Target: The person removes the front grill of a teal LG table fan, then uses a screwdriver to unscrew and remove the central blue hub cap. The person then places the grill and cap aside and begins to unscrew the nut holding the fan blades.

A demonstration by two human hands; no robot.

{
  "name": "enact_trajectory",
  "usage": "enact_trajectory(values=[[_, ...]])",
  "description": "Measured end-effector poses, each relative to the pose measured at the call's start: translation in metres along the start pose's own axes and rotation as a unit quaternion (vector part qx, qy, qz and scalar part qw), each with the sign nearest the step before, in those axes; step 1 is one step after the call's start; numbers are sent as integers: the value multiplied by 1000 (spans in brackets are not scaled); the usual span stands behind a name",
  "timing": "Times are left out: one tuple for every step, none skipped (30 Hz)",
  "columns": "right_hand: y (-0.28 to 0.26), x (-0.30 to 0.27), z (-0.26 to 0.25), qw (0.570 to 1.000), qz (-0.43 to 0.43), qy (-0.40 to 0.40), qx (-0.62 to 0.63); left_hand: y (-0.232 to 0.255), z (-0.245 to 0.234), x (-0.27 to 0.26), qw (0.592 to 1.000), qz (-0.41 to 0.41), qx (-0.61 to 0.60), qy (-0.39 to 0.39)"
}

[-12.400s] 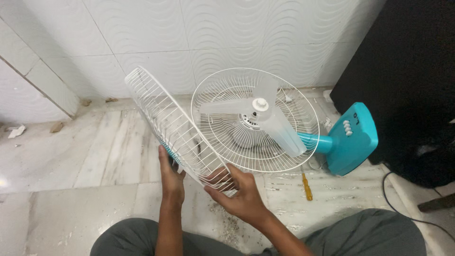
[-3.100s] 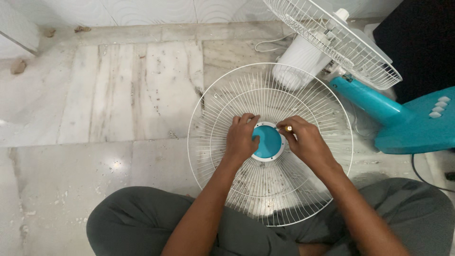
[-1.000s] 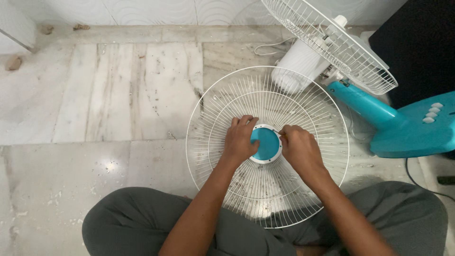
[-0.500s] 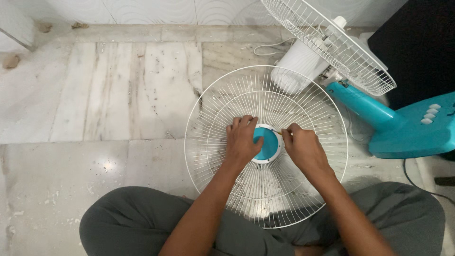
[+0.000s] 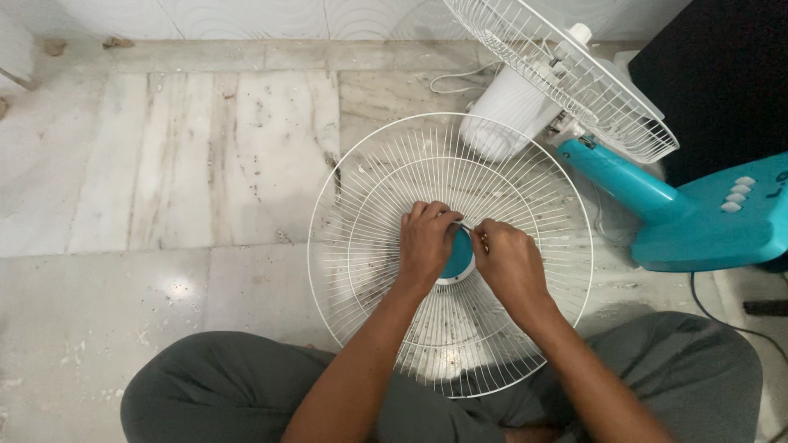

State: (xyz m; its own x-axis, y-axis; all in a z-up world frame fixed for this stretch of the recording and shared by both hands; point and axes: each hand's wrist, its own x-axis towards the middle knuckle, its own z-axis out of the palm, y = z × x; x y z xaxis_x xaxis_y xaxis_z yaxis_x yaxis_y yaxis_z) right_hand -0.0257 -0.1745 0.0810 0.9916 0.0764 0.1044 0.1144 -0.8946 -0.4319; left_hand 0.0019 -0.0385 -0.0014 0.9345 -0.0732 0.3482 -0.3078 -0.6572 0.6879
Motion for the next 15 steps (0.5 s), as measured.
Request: enact_trajectory(values=[[0, 1, 0, 1000, 6, -4, -3, 0, 0, 0, 1000, 1, 1, -2], [0, 1, -1, 1000, 7, -5, -2, -1, 1, 0, 1000, 2, 2, -3], [1, 2, -2, 1000, 8, -5, -2, -1, 0, -1, 1000, 3, 3, -4], [1, 3, -2, 1000, 8, -5, -2, -1, 0, -1, 1000, 4, 4, -3], [1, 2, -2, 1000, 6, -3, -6, -1, 0, -1, 1000, 5, 5, -3], [1, 2, -2, 1000, 3, 0, -11, -1, 0, -1, 1000, 6, 6, -2], [1, 2, -2, 1000, 0, 3, -16, -1, 0, -1, 1000, 4, 9, -5], [1, 2, -2, 1000, -8, 7, -12, -1, 0, -1, 1000, 2, 12, -9], [0, 2, -1, 1000, -16, 11, -8, -1, 0, 0, 1000, 0, 16, -12], [0, 2, -1, 1000, -23, 15, -3, -1, 1, 0, 1000, -5, 17, -16], [1, 2, -1, 1000, -18, 11, 0, -1, 1, 1, 1000, -9, 18, -20], [2, 3, -1, 1000, -13, 8, 3, -1, 2, 2, 999, -12, 20, -23], [3, 3, -1, 1000, -7, 4, 7, 0, 1, 1, 1000, -12, 16, -22], [4, 2, -1, 1000, -6, 7, 3, 0, 1, 1, 1000, -12, 12, -21], [5, 2, -1, 1000, -7, 10, -1, 0, 0, 1, 1000, -12, 8, -20]])
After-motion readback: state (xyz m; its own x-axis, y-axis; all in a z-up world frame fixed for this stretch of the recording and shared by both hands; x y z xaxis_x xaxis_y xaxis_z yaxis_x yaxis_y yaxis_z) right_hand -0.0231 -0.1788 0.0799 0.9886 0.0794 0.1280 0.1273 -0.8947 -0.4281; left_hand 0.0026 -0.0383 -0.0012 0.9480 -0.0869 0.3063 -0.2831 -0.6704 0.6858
